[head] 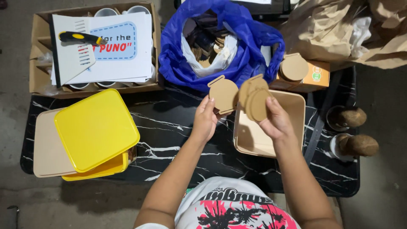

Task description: Organizing, inspecting, and wiping down cardboard cutouts and plastic containers in a workshop setting.

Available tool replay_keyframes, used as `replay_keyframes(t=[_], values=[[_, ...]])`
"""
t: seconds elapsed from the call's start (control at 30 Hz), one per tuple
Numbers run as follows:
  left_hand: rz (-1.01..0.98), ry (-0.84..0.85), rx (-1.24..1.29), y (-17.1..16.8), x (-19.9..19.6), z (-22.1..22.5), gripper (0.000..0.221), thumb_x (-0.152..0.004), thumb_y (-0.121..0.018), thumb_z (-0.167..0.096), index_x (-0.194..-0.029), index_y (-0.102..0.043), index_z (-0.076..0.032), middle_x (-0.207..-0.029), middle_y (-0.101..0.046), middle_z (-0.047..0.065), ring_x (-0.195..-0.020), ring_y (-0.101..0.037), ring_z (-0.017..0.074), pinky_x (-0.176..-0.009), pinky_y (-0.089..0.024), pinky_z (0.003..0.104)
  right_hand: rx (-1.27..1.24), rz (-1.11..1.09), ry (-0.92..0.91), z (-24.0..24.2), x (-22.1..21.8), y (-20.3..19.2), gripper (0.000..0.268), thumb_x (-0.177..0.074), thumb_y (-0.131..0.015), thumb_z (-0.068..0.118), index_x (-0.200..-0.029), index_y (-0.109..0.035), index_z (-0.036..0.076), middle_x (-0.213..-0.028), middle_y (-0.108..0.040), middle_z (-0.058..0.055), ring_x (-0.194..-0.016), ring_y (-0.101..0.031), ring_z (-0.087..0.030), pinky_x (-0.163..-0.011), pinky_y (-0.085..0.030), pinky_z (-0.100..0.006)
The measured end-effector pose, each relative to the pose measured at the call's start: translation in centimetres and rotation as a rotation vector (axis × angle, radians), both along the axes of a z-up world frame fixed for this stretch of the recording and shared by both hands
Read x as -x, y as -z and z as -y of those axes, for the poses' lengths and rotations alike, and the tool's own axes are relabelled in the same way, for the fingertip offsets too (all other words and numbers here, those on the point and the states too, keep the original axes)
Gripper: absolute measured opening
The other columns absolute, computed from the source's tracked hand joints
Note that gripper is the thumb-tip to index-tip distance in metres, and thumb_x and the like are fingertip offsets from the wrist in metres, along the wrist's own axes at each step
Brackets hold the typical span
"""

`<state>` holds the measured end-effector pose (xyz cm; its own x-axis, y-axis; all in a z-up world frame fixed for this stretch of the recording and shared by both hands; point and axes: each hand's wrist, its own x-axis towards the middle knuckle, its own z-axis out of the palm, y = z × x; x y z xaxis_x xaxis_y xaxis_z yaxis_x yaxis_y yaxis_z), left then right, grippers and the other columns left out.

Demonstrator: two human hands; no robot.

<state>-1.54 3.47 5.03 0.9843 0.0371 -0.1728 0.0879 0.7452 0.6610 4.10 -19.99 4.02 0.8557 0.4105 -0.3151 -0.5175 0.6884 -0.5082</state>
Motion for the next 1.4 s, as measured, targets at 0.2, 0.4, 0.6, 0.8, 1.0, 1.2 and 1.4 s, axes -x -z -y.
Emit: replay_keyframes(t=[0.2,0.4,0.6,0.8,1.0,1.2,1.4], values=[[0.026,-0.002,-0.154,0.8,-0.1,0.3,0.031,-0.112,-0.049,-0.022,-0.130,-0.060,-0.001,-0.116,-0.070,0.009,-0.102,-0.070,0.0175,-0.091,-0.060,0.038,-0.211,-0.030,0.012,2.1,-0.6,1.9,0.039,-0.111,-0.055,0.019,-0.147,-0.051,0.003,-0.146,-0.059,-0.015,-0.133,-0.060,-0.028,-0.114,-0.048,-0.047],[0.002,-0.059,-0.203,-0.6,0.1,0.8,0.025,-0.105,-0.059,-0.018,-0.125,-0.063,-0.002,-0.112,-0.073,0.005,-0.098,-0.070,0.0119,-0.087,-0.058,0.030,-0.075,0.035,0.016,-1.8,0.2,-0.6,0.042,-0.107,-0.053,0.021,-0.145,-0.051,0.003,-0.143,-0.060,-0.015,-0.129,-0.062,-0.030,-0.112,-0.048,-0.051],[-0.049,-0.140,-0.341,3.1,0.0,0.8,0.020,-0.105,-0.069,-0.018,-0.112,-0.063,0.000,-0.100,-0.072,0.007,-0.083,-0.068,0.0110,-0.072,-0.057,0.029,-0.065,0.033,0.073,-3.1,0.4,0.6,0.032,-0.109,-0.049,0.017,-0.139,-0.049,0.006,-0.138,-0.061,-0.015,-0.127,-0.061,-0.030,-0.109,-0.051,-0.053],[-0.081,-0.126,-0.235,-0.1,-0.3,0.9,0.024,-0.104,-0.058,-0.024,-0.111,-0.064,-0.001,-0.101,-0.073,0.008,-0.083,-0.072,0.0143,-0.072,-0.063,0.032,0.005,0.040,0.162,-1.9,-0.4,1.0,0.032,-0.109,-0.048,0.017,-0.139,-0.052,0.006,-0.137,-0.062,-0.013,-0.124,-0.064,-0.027,-0.108,-0.052,-0.047],[-0.032,-0.112,-0.206,0.0,-0.9,1.1,0.025,-0.106,-0.057,-0.023,-0.111,-0.062,0.002,-0.102,-0.073,0.012,-0.085,-0.073,0.0172,-0.074,-0.064,0.034,-0.089,0.058,0.196,0.8,-1.4,2.4,0.031,-0.111,-0.050,0.017,-0.139,-0.054,0.005,-0.136,-0.065,-0.011,-0.123,-0.065,-0.024,-0.107,-0.053,-0.043],[-0.047,-0.080,-0.231,-1.5,-0.2,1.5,0.028,-0.106,-0.058,-0.024,-0.115,-0.063,0.002,-0.104,-0.073,0.010,-0.088,-0.072,0.0156,-0.077,-0.063,0.033,-0.113,0.034,0.215,0.6,-1.1,1.2,0.033,-0.111,-0.050,0.017,-0.141,-0.056,0.005,-0.135,-0.065,-0.010,-0.123,-0.065,-0.023,-0.107,-0.053,-0.041],[-0.046,-0.085,-0.264,-1.3,-0.2,1.5,0.029,-0.105,-0.059,-0.024,-0.116,-0.063,0.002,-0.105,-0.072,0.010,-0.088,-0.071,0.0159,-0.077,-0.063,0.033,-0.129,-0.002,0.186,0.0,-0.8,1.6,0.031,-0.111,-0.049,0.019,-0.138,-0.055,0.005,-0.135,-0.065,-0.011,-0.123,-0.065,-0.024,-0.107,-0.052,-0.044]])
